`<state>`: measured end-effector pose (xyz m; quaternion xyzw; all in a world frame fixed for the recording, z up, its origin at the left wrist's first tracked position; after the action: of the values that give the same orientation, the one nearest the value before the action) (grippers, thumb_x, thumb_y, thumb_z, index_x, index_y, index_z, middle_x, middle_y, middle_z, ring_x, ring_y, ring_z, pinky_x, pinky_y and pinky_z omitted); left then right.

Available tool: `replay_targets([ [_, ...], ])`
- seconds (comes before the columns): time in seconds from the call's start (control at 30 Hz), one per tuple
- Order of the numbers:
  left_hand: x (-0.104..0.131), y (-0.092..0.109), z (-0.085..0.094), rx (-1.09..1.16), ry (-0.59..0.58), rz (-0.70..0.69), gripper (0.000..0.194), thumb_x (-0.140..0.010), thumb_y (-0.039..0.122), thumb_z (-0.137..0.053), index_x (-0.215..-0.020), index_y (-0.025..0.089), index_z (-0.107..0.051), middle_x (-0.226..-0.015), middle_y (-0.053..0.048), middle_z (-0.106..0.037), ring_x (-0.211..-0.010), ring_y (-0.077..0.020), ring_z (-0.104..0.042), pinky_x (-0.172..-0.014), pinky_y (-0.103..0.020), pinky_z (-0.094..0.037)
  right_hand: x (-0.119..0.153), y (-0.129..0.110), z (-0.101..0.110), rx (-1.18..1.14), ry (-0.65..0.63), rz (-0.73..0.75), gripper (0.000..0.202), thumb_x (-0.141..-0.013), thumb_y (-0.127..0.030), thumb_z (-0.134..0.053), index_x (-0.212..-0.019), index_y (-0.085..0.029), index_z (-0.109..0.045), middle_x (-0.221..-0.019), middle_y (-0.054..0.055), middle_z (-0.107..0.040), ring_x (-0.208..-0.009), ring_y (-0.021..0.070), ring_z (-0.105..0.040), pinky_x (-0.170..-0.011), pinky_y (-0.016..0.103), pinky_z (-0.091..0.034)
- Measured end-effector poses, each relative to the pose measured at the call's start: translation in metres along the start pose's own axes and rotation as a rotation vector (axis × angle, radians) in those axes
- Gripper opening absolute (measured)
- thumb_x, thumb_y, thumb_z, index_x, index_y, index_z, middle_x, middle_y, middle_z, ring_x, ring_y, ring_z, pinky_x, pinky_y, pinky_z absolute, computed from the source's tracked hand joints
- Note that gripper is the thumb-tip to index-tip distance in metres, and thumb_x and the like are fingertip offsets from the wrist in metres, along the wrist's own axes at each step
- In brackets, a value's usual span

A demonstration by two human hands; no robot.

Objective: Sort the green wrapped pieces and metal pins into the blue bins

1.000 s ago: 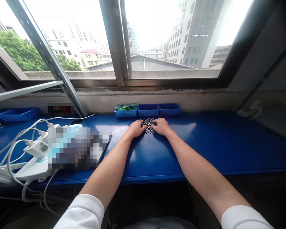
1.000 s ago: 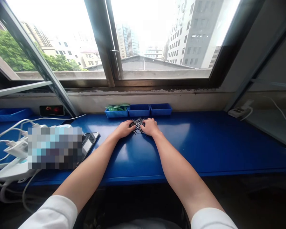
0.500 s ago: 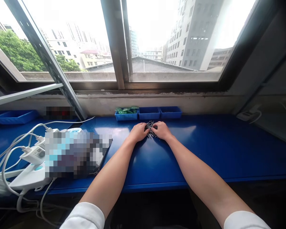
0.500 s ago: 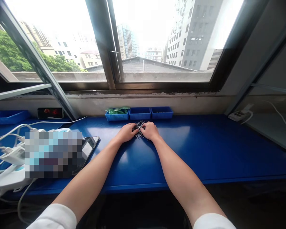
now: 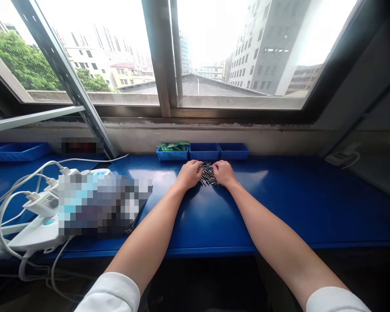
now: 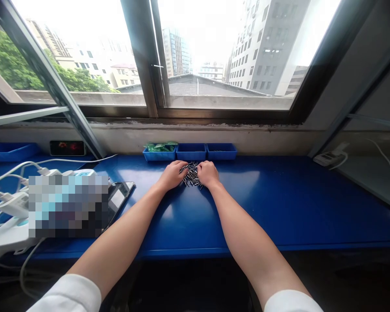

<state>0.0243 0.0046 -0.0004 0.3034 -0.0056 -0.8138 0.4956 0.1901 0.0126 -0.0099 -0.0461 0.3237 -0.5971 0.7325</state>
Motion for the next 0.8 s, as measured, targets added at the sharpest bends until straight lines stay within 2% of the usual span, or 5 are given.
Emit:
replay_targets([
  [0.13,-0.002,0.003,0.002,0.043,0.086,-0.004,0.031,-0.089,0.03,-0.046,-0.114,0.023,-0.063,-0.114,-0.006,-0.063,-0.108,-0.0202,-0.055,-0.094,-0.032,-0.042,-0.002,-0.003,0.002,-0.111,0.05,0.06,0.032,-0.091,-0.028,-0.036,-0.077,-0.018,-0.063,-0.083,0.008,-0.066,-0.082,0.0186,-0.057,-0.076,0.028,-0.039],
  [0.3,-0.004,0.006,0.002,0.042,0.071,-0.016,0.025,-0.09,0.029,-0.046,-0.094,0.023,-0.069,-0.096,-0.005,-0.067,-0.094,-0.0191,-0.059,-0.087,-0.032,-0.042,0.0,-0.01,0.005,-0.224,0.041,0.084,0.04,-0.093,-0.037,-0.031,-0.065,-0.02,-0.055,-0.066,0.004,-0.061,-0.063,0.015,-0.053,-0.063,0.026,-0.036],
  [0.4,-0.004,0.005,0.002,0.008,0.083,0.005,0.023,-0.089,0.026,-0.046,-0.091,0.023,-0.069,-0.093,-0.005,-0.067,-0.092,-0.0196,-0.059,-0.086,-0.033,-0.041,0.002,-0.012,0.007,-0.315,0.021,0.06,0.04,-0.091,-0.04,-0.035,-0.062,-0.021,-0.056,-0.065,0.003,-0.062,-0.062,0.0143,-0.054,-0.063,0.026,-0.037],
  [0.63,-0.003,0.001,0.004,-0.017,0.086,0.031,0.024,-0.088,0.025,-0.047,-0.089,0.024,-0.07,-0.09,-0.004,-0.066,-0.09,-0.02,-0.059,-0.085,-0.034,-0.04,0.0,-0.014,0.008,-0.786,0.011,0.022,0.021,-0.075,-0.038,-0.059,-0.08,-0.019,-0.065,-0.071,0.002,-0.066,-0.068,0.0154,-0.061,-0.066,0.026,-0.046],
  [0.8,-0.005,0.002,0.006,-0.012,0.124,-0.001,0.025,-0.088,0.034,-0.048,-0.097,0.024,-0.069,-0.097,-0.005,-0.066,-0.096,-0.0216,-0.058,-0.088,-0.035,-0.041,-0.003,-0.009,0.008,-0.829,0.049,-0.029,0.019,-0.071,-0.035,-0.061,-0.075,-0.018,-0.067,-0.073,0.003,-0.067,-0.07,0.0162,-0.061,-0.068,0.027,-0.048],
])
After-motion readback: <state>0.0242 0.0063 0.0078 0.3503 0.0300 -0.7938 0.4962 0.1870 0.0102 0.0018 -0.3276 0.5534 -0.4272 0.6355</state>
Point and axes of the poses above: each hand's wrist, its own x-axis away from the middle knuckle, its own z-axis out of the back of the hand, y = z × x, the point moved 2 cm from there along -x, towards the middle knuckle
